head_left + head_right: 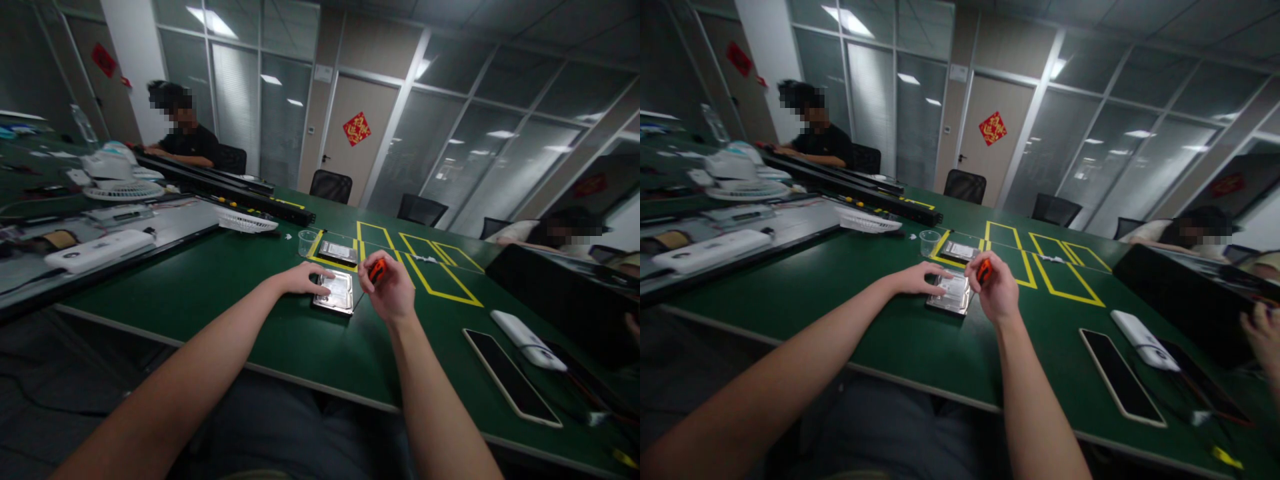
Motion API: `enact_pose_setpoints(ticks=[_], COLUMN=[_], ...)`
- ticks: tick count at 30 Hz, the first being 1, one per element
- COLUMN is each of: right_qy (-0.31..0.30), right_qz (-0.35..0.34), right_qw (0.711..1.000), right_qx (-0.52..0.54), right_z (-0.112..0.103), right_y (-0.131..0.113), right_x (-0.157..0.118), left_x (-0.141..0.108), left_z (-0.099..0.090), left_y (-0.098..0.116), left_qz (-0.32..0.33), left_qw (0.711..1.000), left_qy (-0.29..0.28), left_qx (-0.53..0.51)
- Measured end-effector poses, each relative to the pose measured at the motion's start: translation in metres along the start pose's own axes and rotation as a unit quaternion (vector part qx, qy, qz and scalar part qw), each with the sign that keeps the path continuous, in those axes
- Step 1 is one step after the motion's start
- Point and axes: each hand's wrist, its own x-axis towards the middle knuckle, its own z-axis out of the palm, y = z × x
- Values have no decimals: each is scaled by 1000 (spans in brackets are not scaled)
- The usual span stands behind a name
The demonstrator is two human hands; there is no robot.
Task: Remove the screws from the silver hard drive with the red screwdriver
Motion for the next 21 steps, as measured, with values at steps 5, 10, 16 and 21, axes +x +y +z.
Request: enact_pose_setpoints(ticks=[5, 10, 16, 21], right_qy=[8, 20, 12, -4], right_qz=[-7, -17, 5, 2], right_qw=[1000, 1000, 1000, 1000], right_qx=[-8, -18, -4, -3], right_z=[0, 1, 1, 0], right_y=[1, 2, -1, -1], right_x=[-1, -3, -1, 0], left_x=[0, -1, -2, 0], left_z=[-1, 0, -1, 0], left_y=[1, 1, 4, 1], left_qz=[0, -11, -16, -5], left_qw=[1000, 1000, 1000, 1000], left_qy=[-1, -2, -6, -1], left_qx=[-1, 0, 4, 7])
